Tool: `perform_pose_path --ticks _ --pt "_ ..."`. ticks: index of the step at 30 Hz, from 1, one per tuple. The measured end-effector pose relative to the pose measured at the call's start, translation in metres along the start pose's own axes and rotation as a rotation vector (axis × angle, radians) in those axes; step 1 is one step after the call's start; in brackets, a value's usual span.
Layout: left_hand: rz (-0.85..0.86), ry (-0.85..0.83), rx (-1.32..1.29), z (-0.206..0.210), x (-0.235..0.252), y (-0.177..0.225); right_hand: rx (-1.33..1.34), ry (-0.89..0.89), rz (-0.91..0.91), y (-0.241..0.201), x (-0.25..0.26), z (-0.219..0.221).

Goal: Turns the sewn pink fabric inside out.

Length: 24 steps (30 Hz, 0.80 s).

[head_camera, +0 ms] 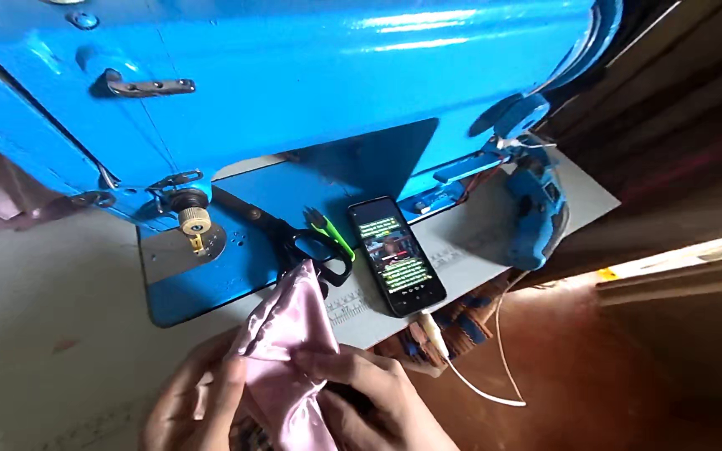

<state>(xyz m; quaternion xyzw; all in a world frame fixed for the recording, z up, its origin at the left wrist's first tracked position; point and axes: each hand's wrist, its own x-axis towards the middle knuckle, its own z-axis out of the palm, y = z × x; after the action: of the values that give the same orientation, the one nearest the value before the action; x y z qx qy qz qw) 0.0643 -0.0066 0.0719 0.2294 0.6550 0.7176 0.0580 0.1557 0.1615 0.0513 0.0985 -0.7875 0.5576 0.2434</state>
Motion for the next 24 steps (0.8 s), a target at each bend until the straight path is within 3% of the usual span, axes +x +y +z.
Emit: perform_pose_path --ticks 5,9,18,24 --pt "-0.014 -0.064 0.024 -0.013 0.005 0.005 0.050 -0.026 0.021 -0.002 0.000 -0.003" --pt "0.141 -0.071 0.161 -0.016 0.008 0.001 0.081 -0.061 0.024 -0.006 0.000 -0.005" --pt "0.315 0.021 0.587 -0.024 0.006 0.003 -0.421 -0.106 -0.017 -0.009 -0.004 0.001" --pt "0.336 -0.060 0.592 -0.025 0.008 0.007 -0.280 -0.101 -0.010 -0.006 0.000 -0.004"
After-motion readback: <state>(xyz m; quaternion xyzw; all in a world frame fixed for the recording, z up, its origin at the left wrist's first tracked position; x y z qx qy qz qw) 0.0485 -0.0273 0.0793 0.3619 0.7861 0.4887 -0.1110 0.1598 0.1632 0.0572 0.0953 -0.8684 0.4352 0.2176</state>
